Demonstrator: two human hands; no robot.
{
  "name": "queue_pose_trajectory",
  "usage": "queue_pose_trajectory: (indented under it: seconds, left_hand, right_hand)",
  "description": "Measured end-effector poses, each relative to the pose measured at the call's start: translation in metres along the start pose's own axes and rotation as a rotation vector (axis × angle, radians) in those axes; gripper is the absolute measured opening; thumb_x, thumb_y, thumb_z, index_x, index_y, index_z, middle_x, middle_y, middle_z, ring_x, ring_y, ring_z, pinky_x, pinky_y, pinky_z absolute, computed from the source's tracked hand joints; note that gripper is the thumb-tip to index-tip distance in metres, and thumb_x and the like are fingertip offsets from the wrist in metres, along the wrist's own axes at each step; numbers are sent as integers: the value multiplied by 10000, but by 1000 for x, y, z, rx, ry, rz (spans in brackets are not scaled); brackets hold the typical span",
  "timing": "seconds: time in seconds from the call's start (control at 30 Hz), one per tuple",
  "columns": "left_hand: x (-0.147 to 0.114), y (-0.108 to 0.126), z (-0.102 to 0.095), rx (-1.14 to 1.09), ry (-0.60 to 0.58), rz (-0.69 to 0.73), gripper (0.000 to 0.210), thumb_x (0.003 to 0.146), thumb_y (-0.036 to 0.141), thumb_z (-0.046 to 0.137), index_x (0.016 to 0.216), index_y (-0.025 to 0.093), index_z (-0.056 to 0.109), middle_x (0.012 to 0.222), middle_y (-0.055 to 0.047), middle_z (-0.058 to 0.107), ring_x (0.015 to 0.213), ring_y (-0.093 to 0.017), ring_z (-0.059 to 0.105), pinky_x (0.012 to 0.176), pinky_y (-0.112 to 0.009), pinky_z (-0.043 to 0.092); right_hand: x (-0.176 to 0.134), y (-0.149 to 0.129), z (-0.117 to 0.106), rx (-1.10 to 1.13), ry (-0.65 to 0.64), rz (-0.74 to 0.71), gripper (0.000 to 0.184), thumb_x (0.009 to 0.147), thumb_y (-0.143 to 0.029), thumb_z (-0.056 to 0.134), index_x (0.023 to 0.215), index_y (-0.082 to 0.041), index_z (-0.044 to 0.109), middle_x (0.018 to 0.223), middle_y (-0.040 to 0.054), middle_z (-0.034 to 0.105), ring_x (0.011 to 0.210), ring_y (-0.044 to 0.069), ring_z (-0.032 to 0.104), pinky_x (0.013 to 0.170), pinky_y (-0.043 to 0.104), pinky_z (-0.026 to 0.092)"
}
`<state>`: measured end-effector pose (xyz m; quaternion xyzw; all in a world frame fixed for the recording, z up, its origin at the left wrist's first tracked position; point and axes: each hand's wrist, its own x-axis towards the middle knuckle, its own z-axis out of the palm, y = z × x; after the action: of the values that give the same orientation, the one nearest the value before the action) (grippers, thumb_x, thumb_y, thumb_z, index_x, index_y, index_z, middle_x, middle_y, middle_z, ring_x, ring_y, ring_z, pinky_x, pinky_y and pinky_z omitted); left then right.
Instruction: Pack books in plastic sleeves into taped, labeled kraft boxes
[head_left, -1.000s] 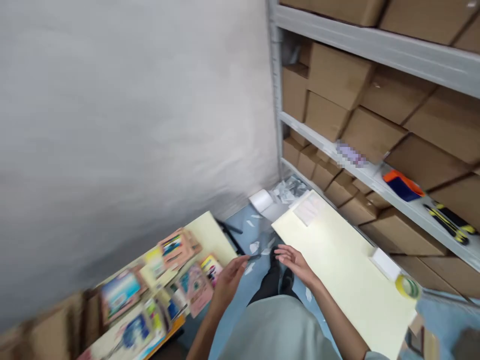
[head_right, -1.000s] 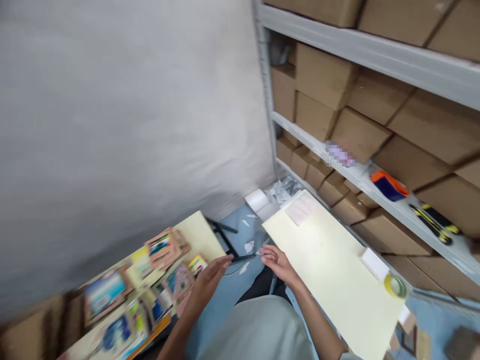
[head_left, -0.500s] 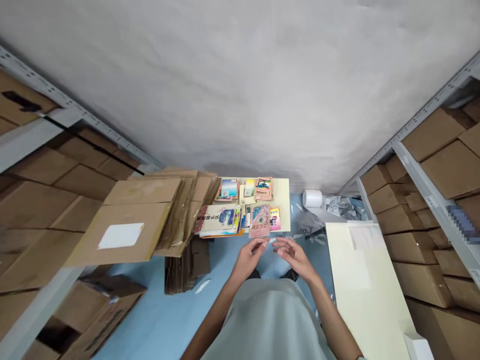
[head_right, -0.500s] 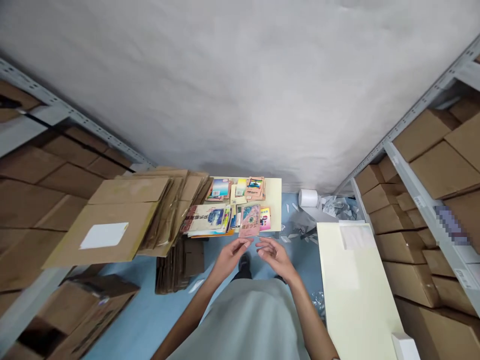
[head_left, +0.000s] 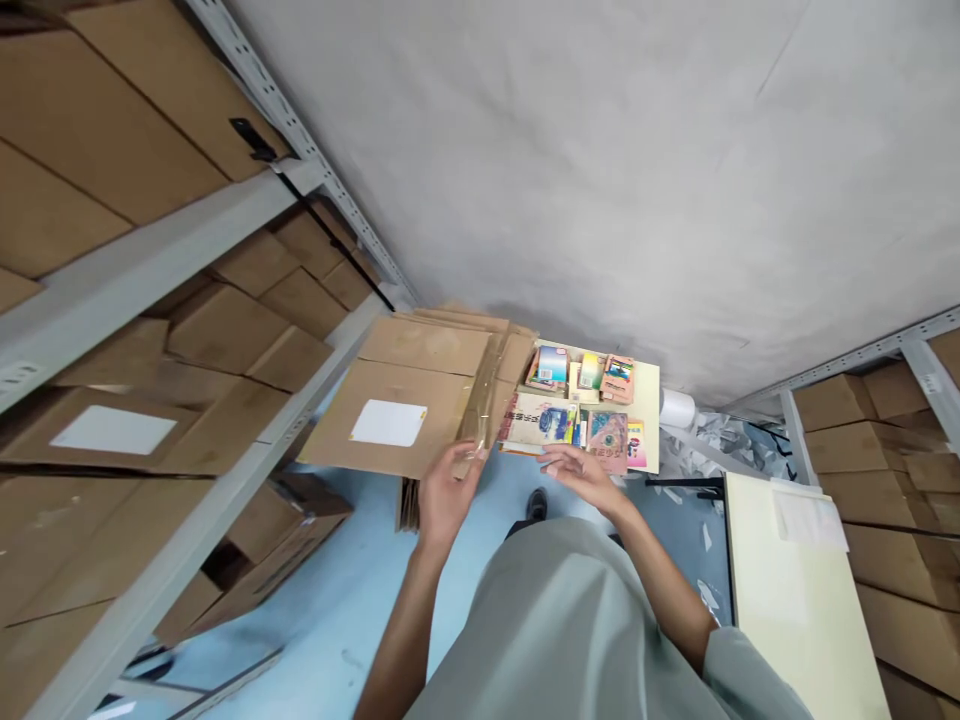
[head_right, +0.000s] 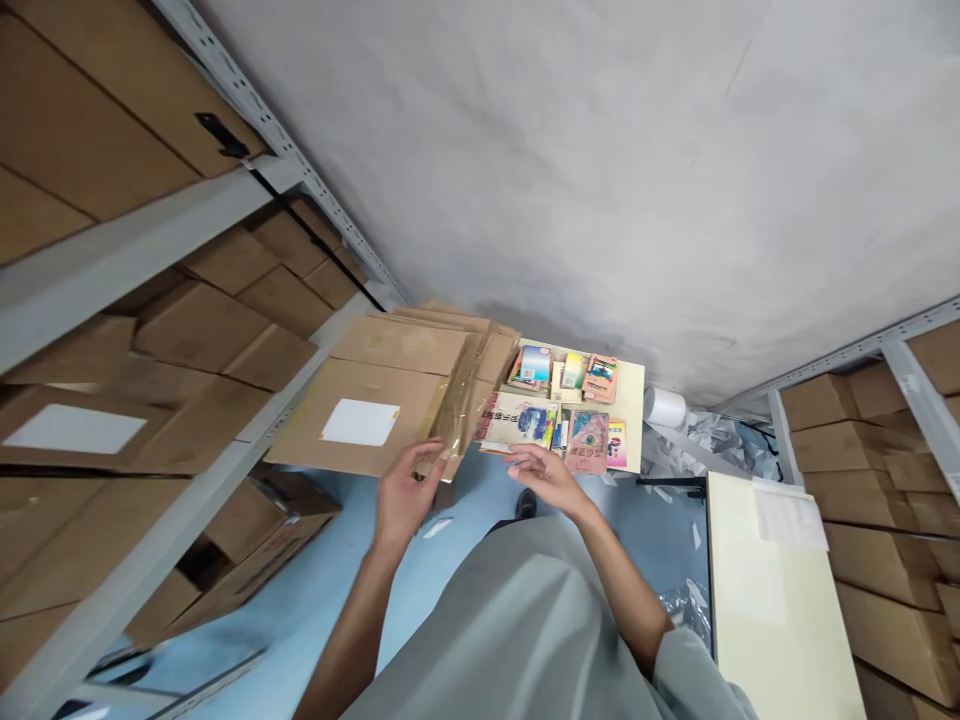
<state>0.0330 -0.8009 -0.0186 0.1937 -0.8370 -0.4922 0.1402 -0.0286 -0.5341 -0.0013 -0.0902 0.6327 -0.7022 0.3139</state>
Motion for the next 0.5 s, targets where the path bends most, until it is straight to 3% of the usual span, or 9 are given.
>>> queue_pose_trajectory:
  seconds: [0.1, 0.23, 0.37, 0.5]
  left_hand:
    - [24, -33, -19, 172, 74, 70, 442, 914, 505, 733, 1258, 228, 714, 1468, -173, 696, 1465, -385, 585, 1301, -545, 413]
    - [40, -68, -18, 225, 19, 41, 650, 837, 355, 791, 1447, 188, 635, 1651, -209, 553, 1637, -433, 375, 1360, -601, 305]
    - [40, -88, -13, 203, 2, 26, 578, 881, 247, 687, 1455, 198, 646, 1632, -186, 585, 1598, -392, 462, 1354, -558, 338]
    - [37, -93, -21, 181, 7, -22, 474, 932, 281, 648, 1399, 232, 704, 1606, -156, 637, 1518, -361, 578, 1295, -491, 440]
  right_hand:
    - [35, 0, 31, -23, -49, 4, 562, 851, -642, 869, 1281, -294, 772, 1261, 92, 808, 1140, 283, 768, 1100, 471, 574]
    - [75, 14, 61, -58, -121, -1, 588, 831, -629, 883, 1270, -251, 779, 1205, 87, 818, 1081, 263, 777, 1045, 448, 595]
    - [113, 35, 79, -102, -123, 47, 611, 784, -644, 900, 1211, -220, 794, 1106, 73, 823, 971, 238, 781, 975, 418, 606]
    - [145, 52, 94, -116, -62, 113, 602, 713, -647, 942, 1101, -211, 796, 960, 46, 803, 866, 217, 760, 921, 399, 604]
